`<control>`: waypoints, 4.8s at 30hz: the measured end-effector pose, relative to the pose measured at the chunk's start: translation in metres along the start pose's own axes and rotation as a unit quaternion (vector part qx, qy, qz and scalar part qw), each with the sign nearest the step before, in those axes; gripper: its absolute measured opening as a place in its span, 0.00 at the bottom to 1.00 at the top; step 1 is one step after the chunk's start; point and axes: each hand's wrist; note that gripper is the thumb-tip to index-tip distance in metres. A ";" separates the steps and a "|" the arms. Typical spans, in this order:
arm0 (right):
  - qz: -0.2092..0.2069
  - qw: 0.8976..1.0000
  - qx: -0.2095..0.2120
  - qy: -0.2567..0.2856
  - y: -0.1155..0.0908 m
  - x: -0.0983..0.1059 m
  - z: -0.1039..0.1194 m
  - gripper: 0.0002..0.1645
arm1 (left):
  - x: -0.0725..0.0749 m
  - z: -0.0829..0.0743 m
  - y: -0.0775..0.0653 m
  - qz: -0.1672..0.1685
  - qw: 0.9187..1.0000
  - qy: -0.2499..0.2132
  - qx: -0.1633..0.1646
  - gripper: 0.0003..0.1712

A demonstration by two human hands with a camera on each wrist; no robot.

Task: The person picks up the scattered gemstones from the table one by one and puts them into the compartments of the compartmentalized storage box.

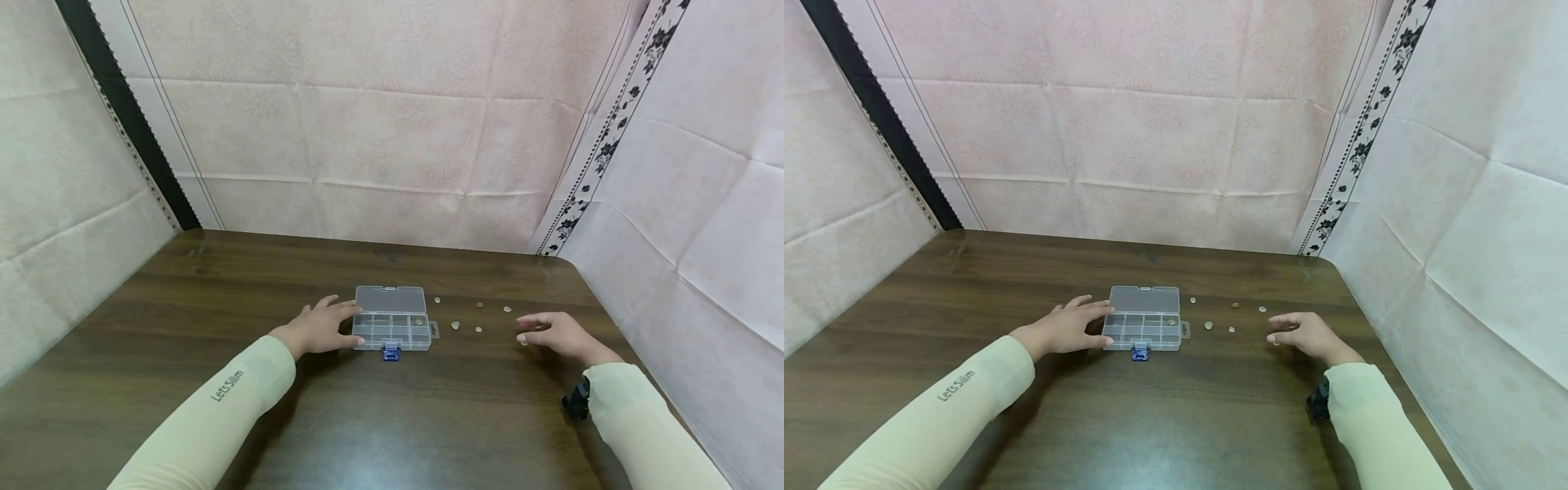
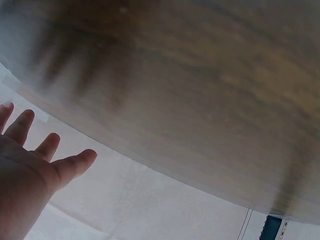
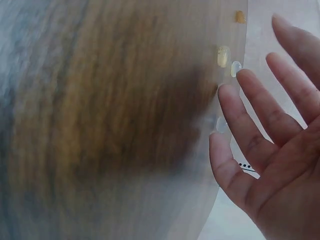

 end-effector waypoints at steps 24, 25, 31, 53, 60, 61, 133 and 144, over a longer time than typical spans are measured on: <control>0.041 0.999 0.010 0.012 0.001 -0.001 -0.002 0.23 | 0.001 0.000 -0.002 0.002 1.000 -0.026 -0.007 0.40; 0.042 0.999 0.009 0.012 0.001 -0.001 -0.002 0.23 | 0.001 0.000 -0.002 0.002 1.000 -0.026 -0.008 0.41; 0.047 0.999 0.010 -0.003 0.003 -0.002 0.000 0.21 | 0.001 0.001 -0.002 0.006 0.999 -0.032 -0.003 0.41; 0.036 0.999 0.024 -0.030 0.007 -0.006 0.001 0.15 | 0.001 0.001 -0.002 0.008 0.999 -0.034 -0.005 0.42; 0.033 0.996 0.046 -0.075 0.008 -0.009 0.009 0.14 | 0.001 0.000 -0.002 0.006 0.999 -0.034 -0.004 0.41; 0.032 0.995 0.049 -0.079 0.008 -0.009 0.011 0.14 | 0.001 0.000 -0.002 0.005 0.999 -0.034 -0.004 0.41; -0.081 0.977 0.183 -0.073 0.040 -0.079 0.126 0.10 | 0.001 -0.001 -0.004 0.000 1.000 -0.024 -0.006 0.41; -0.066 0.976 0.189 -0.089 0.049 -0.089 0.140 0.11 | 0.000 -0.002 -0.003 0.001 1.000 -0.024 -0.002 0.41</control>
Point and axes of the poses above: each hand's wrist, its own y-axis towards the middle knuckle, its own x-axis out of the back of the hand, z = x × y, and after that the axes turned 4 degrees about -z, right-handed
